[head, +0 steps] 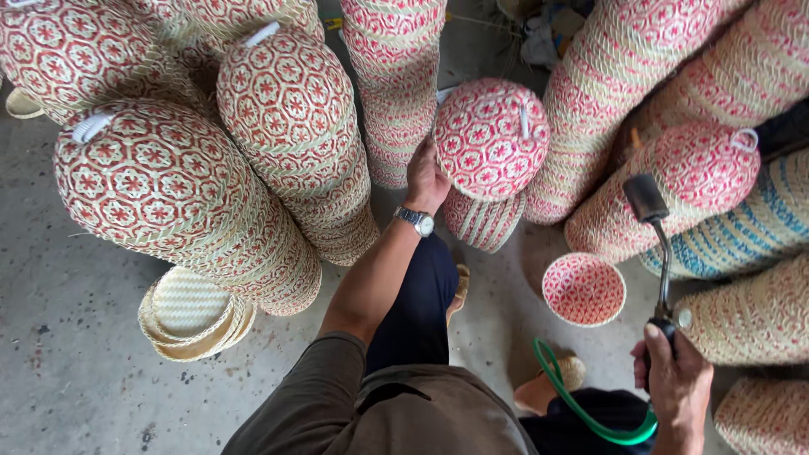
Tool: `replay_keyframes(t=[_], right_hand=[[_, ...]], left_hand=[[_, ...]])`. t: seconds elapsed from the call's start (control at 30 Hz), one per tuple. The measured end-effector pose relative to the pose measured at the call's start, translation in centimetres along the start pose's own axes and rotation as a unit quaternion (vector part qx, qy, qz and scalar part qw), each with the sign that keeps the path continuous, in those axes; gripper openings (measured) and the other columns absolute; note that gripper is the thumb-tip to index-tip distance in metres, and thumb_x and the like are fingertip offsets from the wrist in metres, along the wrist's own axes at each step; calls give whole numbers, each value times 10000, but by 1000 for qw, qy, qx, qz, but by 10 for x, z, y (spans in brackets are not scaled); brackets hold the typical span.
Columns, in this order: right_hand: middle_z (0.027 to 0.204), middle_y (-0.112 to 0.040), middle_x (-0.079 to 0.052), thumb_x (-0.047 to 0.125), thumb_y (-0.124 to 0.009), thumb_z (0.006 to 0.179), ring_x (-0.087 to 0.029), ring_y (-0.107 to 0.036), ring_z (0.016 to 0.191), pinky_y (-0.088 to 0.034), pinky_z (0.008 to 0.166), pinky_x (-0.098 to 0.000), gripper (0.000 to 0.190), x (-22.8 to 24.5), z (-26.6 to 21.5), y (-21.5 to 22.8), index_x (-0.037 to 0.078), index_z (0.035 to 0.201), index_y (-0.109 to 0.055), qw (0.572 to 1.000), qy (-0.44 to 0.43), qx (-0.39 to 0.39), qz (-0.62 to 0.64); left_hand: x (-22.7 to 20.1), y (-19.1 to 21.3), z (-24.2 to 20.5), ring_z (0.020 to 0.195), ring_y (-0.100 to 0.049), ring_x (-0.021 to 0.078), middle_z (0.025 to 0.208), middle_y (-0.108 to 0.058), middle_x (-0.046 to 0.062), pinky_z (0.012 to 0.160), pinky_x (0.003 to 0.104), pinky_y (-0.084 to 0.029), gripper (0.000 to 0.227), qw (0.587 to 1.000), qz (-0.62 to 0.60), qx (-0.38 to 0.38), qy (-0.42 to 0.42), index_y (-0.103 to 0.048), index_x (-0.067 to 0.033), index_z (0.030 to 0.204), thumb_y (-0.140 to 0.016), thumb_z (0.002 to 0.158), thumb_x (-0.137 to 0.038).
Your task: The person uses a handheld blowtorch to apply heat to the interior and exterior surfaces of woven baskets. They rotate each basket to cover different areas and place treated baskets on the floor.
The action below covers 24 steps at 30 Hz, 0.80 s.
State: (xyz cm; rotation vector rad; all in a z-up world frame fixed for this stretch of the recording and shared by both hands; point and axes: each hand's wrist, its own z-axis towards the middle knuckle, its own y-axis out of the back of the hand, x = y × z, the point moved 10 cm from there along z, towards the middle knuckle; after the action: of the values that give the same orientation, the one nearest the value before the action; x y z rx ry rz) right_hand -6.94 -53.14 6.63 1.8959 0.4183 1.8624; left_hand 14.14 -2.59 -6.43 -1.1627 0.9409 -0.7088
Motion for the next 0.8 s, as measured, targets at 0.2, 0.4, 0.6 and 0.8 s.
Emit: replay_keyframes(t=[0.2,0.4,0.6,0.8], right_hand=[[543,-541,-119,292,-592,1061,-172,-477,433,-391,424,-350,428,-49,23,-15,-36,791,-647,1000,-17,8,-14],[506,-578,-141,371,-601,1006,-211,-549,417,-450,434,-368,416,-114,50,-37,5,814,-645,997,-41,46,-55],[594,-622,-163,437,-668,892,-251,-612,501,-494,519,-394,436,-153,86,-63,3,942,-656,997,-62,32,-20],[618,-666,-178,481,-683,850,-269,-649,536,-518,551,-406,514,-162,96,-77,-12,996,-671,993,-98,59,-11]], left_hand=[[-73,-114,122,1285,-593,229,1409,-618,93,1126,418,-464,510,990,30,89,-102,-548,-33,1440,-699,990,-218],[-190,-164,295,1253,-551,196,1380,-619,102,1075,373,-397,430,943,83,1,-321,-625,8,1323,-726,971,-217],[-246,-121,369,1167,-621,272,1271,-664,156,1011,361,-468,416,804,409,-245,-356,-634,21,1226,-723,898,-219],[-255,-95,374,1081,-692,347,1163,-709,209,947,349,-538,405,640,594,-299,-384,-644,35,1130,-720,826,-222]])
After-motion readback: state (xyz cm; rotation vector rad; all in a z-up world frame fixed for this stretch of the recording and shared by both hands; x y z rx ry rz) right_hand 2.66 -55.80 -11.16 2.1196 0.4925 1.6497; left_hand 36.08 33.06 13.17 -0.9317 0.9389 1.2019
